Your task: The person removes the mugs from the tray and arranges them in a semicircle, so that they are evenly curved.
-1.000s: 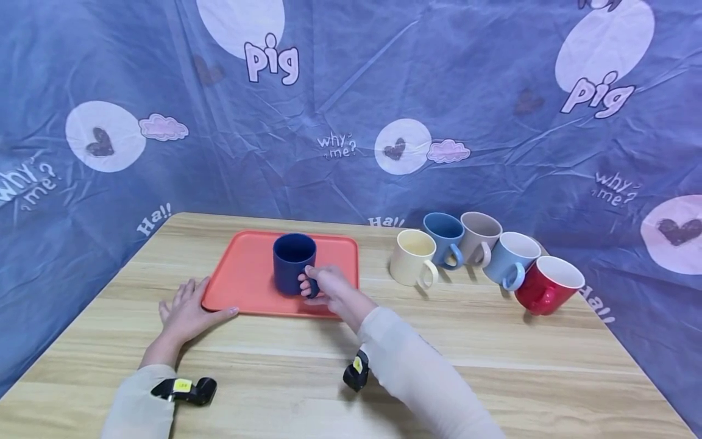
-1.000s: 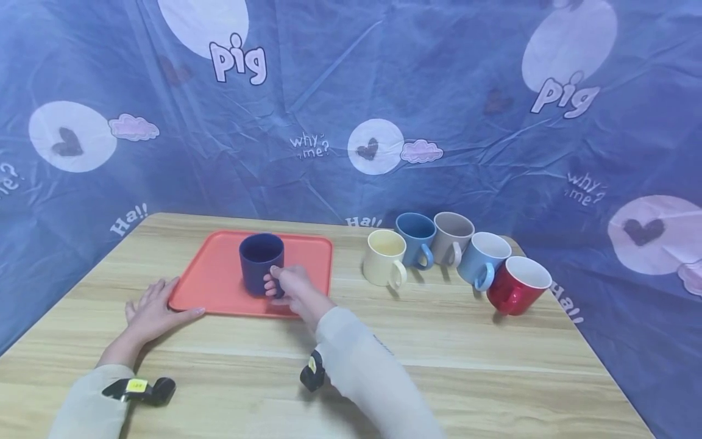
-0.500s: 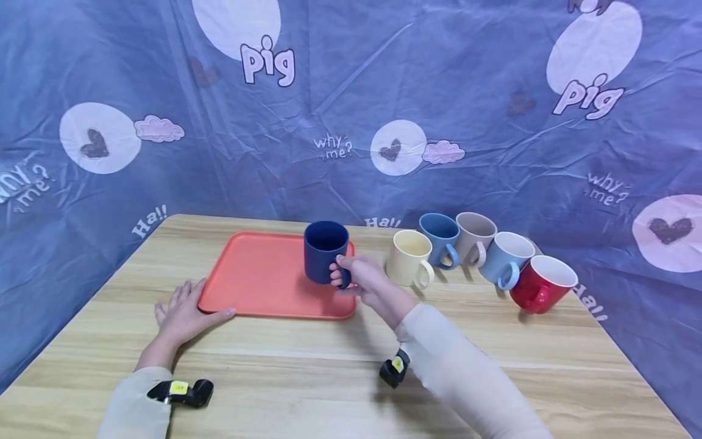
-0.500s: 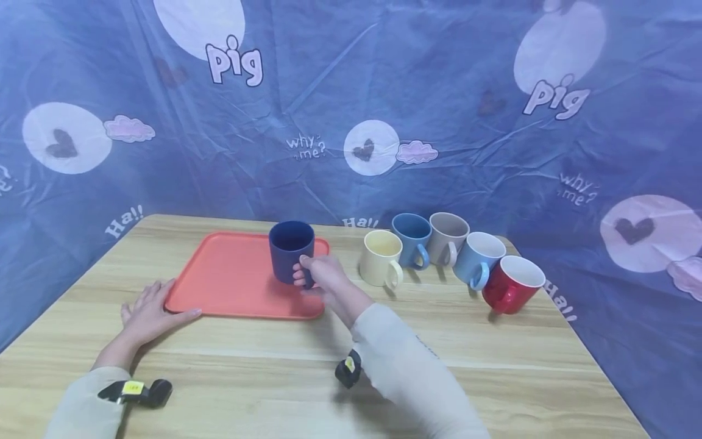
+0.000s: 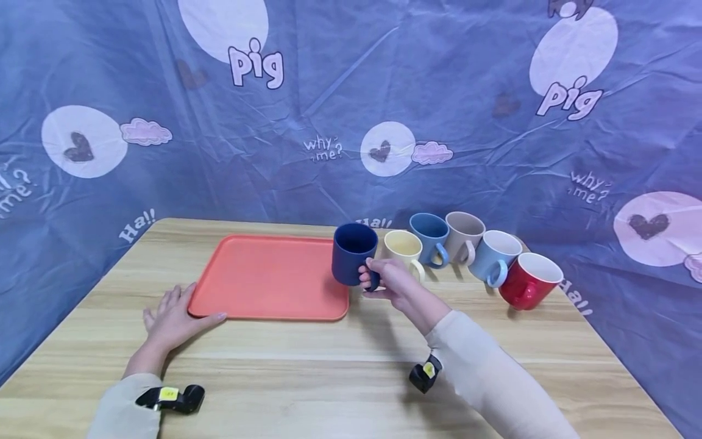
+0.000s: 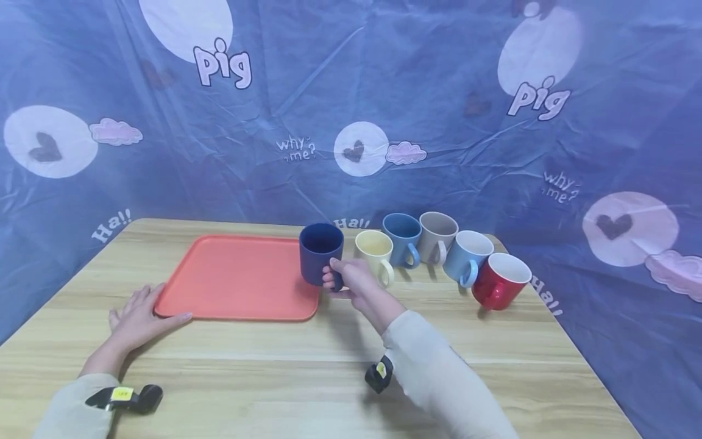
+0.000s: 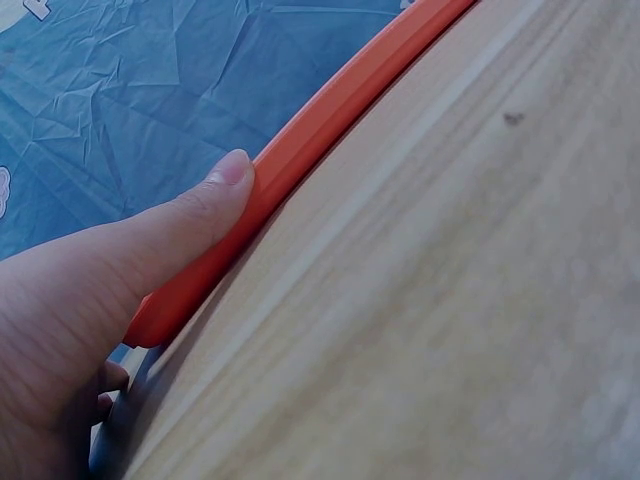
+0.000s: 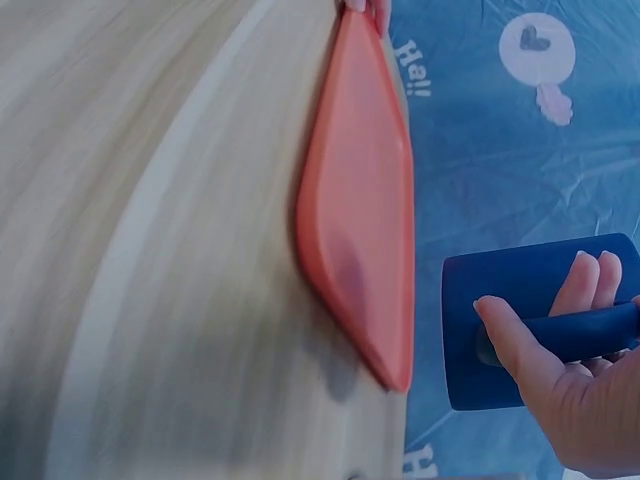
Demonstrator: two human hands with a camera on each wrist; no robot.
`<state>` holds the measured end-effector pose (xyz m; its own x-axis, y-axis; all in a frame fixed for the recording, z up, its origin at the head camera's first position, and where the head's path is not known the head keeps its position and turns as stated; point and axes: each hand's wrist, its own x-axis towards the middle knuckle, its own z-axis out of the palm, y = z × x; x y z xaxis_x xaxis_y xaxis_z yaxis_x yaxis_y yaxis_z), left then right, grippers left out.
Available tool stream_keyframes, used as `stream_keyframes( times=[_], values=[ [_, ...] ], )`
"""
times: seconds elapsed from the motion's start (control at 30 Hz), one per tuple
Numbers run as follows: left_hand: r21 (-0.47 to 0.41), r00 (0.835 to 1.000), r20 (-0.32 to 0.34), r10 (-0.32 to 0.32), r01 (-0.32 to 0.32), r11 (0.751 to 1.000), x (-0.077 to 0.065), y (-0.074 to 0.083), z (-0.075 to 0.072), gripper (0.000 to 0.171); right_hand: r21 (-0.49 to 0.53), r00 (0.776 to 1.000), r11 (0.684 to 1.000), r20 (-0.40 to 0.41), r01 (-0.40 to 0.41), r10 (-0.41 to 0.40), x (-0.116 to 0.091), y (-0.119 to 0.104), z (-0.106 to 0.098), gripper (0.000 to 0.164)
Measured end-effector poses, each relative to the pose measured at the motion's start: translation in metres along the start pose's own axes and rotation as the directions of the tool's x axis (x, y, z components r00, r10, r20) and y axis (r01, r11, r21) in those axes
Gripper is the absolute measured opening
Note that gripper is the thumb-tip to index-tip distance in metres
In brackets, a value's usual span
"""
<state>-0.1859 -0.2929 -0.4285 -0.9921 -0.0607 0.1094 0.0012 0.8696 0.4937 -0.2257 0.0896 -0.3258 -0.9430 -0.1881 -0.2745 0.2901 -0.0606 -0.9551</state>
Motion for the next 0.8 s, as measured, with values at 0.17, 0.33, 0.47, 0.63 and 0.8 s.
stream_keyframes(
  times=[0.17, 0.33, 0.47, 0.63, 0.8],
  values=[
    [-0.003, 1.0, 0.001, -0.002, 0.002, 1.0, -0.001, 0.0, -0.001, 0.106, 0.007, 1.0, 1.0, -0.006, 0.005, -0.005, -0.002, 0.007, -0.011, 0.019],
    [-0.002, 1.0, 0.0, 0.005, -0.005, 1.0, 0.0, 0.0, -0.001, 0.105, 0.0, 1.0, 1.0, 0.013, 0.012, -0.012, -0.005, 0.014, -0.021, 0.021],
    [0.007, 1.0, 0.0, 0.005, -0.005, 1.0, 0.0, 0.0, 0.0, 0.105, 0.003, 0.999, 1.0, 0.026, 0.02, -0.02, -0.008, 0.02, -0.029, 0.02],
    [0.008, 1.0, 0.006, -0.005, 0.005, 1.0, 0.0, 0.002, 0.0, 0.104, 0.016, 0.999, 1.0, 0.042, 0.019, -0.02, -0.012, 0.025, -0.038, 0.019],
    [0.003, 1.0, 0.011, -0.008, 0.008, 1.0, 0.0, 0.002, -0.001, 0.104, 0.014, 0.998, 1.0, 0.061, 0.012, -0.013, -0.016, 0.031, -0.045, 0.019]
  ],
)
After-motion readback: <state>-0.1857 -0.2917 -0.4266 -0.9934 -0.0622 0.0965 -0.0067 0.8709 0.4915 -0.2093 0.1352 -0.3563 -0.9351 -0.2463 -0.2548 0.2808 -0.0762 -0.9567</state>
